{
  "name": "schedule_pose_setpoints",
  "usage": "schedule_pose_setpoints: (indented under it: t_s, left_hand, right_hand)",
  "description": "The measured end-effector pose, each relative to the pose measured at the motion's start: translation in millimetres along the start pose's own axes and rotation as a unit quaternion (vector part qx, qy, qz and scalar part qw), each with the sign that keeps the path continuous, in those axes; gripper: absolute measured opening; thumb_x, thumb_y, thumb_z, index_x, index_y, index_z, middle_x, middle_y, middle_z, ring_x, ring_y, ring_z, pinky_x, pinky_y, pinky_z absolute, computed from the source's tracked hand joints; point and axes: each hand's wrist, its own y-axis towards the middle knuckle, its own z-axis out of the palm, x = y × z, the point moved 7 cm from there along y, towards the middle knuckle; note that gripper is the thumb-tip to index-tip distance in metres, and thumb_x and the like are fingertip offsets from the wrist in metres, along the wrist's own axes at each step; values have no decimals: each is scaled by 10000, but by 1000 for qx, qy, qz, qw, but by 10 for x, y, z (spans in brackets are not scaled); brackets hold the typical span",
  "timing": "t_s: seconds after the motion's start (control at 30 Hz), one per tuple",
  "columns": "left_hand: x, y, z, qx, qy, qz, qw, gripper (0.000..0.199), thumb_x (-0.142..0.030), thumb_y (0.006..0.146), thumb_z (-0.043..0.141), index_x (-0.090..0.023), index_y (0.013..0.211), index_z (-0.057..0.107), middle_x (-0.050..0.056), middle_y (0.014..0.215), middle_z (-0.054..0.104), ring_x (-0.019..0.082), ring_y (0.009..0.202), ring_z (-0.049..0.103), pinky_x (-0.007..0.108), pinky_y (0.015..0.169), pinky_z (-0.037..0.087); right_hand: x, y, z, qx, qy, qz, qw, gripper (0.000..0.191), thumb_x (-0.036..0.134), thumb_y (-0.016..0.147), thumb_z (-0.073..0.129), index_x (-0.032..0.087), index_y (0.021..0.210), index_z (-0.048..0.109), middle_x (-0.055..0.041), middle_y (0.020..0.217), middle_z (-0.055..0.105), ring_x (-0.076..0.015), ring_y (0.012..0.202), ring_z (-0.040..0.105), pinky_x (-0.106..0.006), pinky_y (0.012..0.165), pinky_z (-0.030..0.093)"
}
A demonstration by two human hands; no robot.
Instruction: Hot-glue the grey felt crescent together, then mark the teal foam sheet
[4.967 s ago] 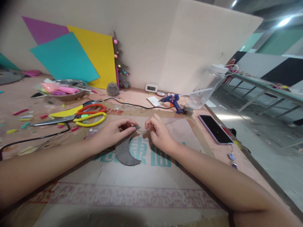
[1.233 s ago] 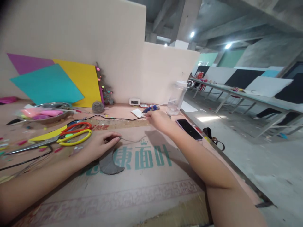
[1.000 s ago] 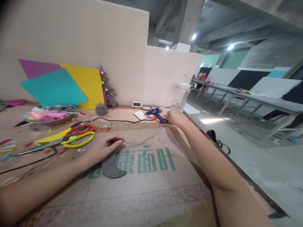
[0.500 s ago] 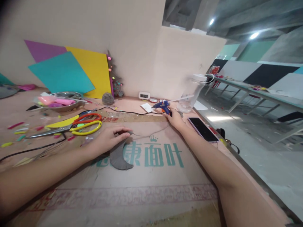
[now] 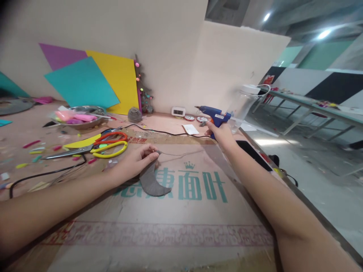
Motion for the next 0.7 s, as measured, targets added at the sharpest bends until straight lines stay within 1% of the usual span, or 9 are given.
schedule_pose_setpoints:
  t_s: [0.1,0.17,0.2,0.23,0.3,0.4,0.53,0.6,0.7]
  left_hand:
    - [20,2,-11,-6,-11,-9,1000,280,-413,904,523,-176,1040,581,38,848,707,184,797,670,281,683,493]
    - [19,6,-42,-20,7,-11,1000,288,-410,890,540,-175,1044,603,35,858,700,181,787,661,273,659,486]
    - [16,8,-57,-26,16,-12,999,290,-407,879,554,-175,1039,619,33,857,697,179,780,655,268,649,482]
    - [12,10,-66,-28,21,-14,999,292,-404,864,573,-175,1035,636,31,855,696,176,772,650,266,643,481]
    - [7,14,-68,-26,22,-25,999,308,-404,823,627,-175,1026,664,25,841,700,172,747,644,264,641,484]
    - [29,15,-45,-13,-3,-59,998,330,-408,777,686,-178,1013,686,22,849,725,168,732,658,261,646,498]
    - [50,21,-15,5,-36,-73,997,281,-405,817,649,-180,980,691,27,881,745,178,777,685,264,671,516]
    - [56,30,-40,-4,-16,-68,998,255,-398,844,611,-176,938,692,30,864,741,184,777,680,275,683,513]
    - [42,48,-110,-34,28,-50,998,255,-386,875,562,-171,914,692,36,885,730,195,816,664,296,736,498]
  right_hand:
    - [203,-113,60,19,74,-17,997,256,374,721,727,175,856,640,-64,805,709,-189,690,684,-309,655,537]
    - [363,-257,181,52,46,-43,997,236,364,743,697,186,896,671,-72,942,728,-190,741,694,-292,638,518]
    - [426,-342,245,60,27,-50,997,230,359,759,672,190,915,679,-69,967,730,-188,729,690,-292,627,508]
    - [471,-430,311,67,4,-53,996,218,352,774,651,189,916,685,-64,940,734,-186,720,682,-295,633,502]
    - [528,-600,468,103,-44,-63,992,171,322,787,631,182,868,685,-47,797,722,-187,709,667,-309,687,505]
    - [486,-760,608,140,-76,-67,985,152,342,806,614,197,792,657,-16,658,666,-188,689,643,-323,730,508]
    - [341,-805,638,167,-71,-89,979,382,537,873,501,215,696,607,-27,643,639,-205,699,634,-352,733,514]
    - [318,-821,630,175,-62,-113,976,439,581,893,440,220,724,626,-46,722,679,-225,764,649,-375,763,515]
    - [330,-873,618,178,-93,-135,970,404,562,890,455,233,792,669,-54,863,719,-246,834,658,-388,764,515]
